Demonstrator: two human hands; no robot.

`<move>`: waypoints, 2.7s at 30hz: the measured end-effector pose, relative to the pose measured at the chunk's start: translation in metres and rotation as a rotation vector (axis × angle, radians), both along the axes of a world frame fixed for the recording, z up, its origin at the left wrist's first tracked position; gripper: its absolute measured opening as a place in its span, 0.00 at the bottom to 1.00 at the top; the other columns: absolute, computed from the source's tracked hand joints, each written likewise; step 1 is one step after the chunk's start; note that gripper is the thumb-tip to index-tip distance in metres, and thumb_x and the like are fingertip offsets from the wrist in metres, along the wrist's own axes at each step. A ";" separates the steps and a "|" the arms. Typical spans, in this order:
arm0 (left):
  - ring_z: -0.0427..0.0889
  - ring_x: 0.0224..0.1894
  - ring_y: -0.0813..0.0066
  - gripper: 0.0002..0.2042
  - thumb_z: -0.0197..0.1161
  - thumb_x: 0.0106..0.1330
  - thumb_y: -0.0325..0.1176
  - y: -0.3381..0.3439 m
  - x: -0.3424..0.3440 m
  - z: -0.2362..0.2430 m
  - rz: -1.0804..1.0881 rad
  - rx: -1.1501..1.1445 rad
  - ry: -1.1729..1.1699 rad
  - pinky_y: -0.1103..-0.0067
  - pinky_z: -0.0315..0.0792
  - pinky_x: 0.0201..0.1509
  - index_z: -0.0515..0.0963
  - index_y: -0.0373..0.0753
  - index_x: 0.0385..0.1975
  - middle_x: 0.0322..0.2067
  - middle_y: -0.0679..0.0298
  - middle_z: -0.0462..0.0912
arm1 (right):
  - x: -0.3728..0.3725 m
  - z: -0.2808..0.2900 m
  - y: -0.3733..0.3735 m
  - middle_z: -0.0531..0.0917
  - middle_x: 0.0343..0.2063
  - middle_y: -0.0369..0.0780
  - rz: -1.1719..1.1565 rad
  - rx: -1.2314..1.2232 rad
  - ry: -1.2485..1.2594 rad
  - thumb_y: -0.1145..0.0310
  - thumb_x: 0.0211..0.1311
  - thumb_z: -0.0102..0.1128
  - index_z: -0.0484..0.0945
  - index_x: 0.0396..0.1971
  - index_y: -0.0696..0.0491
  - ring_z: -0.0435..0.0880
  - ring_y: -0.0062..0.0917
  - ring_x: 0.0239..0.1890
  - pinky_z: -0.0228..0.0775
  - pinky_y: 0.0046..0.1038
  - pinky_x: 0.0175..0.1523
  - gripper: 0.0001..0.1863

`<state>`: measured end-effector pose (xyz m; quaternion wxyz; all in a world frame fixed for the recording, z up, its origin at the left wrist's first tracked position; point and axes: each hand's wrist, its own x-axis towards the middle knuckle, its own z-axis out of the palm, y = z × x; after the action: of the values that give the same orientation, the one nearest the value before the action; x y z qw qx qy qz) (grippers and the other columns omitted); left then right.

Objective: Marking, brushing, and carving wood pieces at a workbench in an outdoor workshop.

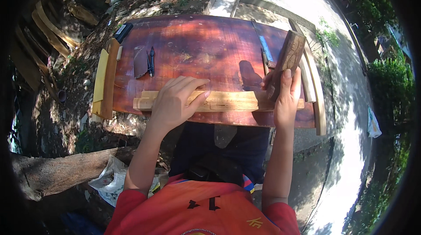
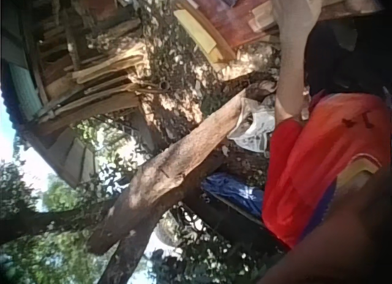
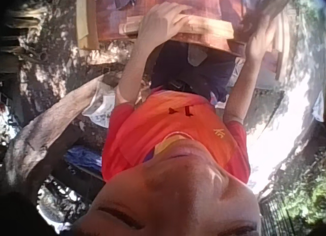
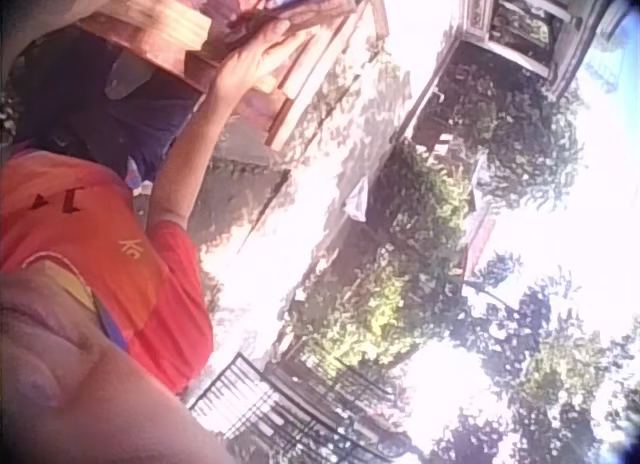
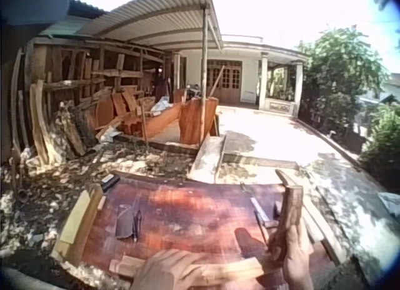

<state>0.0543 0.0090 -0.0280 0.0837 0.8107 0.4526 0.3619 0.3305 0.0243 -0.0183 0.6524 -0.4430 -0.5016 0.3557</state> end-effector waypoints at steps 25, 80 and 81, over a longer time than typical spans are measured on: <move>0.85 0.43 0.59 0.10 0.61 0.68 0.30 0.093 0.138 0.027 -0.430 0.104 0.376 0.67 0.72 0.52 0.83 0.41 0.47 0.34 0.62 0.86 | 0.042 -0.065 -0.066 0.80 0.34 0.35 -0.485 0.056 -0.034 0.71 0.65 0.73 0.71 0.57 0.58 0.81 0.18 0.34 0.75 0.24 0.48 0.25; 0.79 0.38 0.67 0.14 0.67 0.60 0.29 -0.011 0.057 -0.024 0.061 0.377 -0.143 0.73 0.77 0.44 0.80 0.38 0.47 0.35 0.64 0.77 | 0.036 -0.050 -0.091 0.81 0.43 0.36 -0.378 -0.152 -0.452 0.72 0.64 0.74 0.75 0.60 0.59 0.79 0.18 0.42 0.70 0.19 0.43 0.26; 0.79 0.38 0.67 0.13 0.67 0.61 0.29 -0.010 0.055 -0.023 0.065 0.351 -0.138 0.73 0.77 0.44 0.79 0.38 0.46 0.35 0.64 0.77 | 0.035 -0.049 -0.090 0.81 0.43 0.36 -0.378 -0.147 -0.459 0.72 0.64 0.74 0.75 0.60 0.59 0.79 0.18 0.42 0.70 0.19 0.43 0.26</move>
<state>0.1098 -0.0013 -0.0506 -0.0400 0.7712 0.4015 0.4923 0.3653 -0.0662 -0.0678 0.5428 -0.6433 -0.5174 0.1541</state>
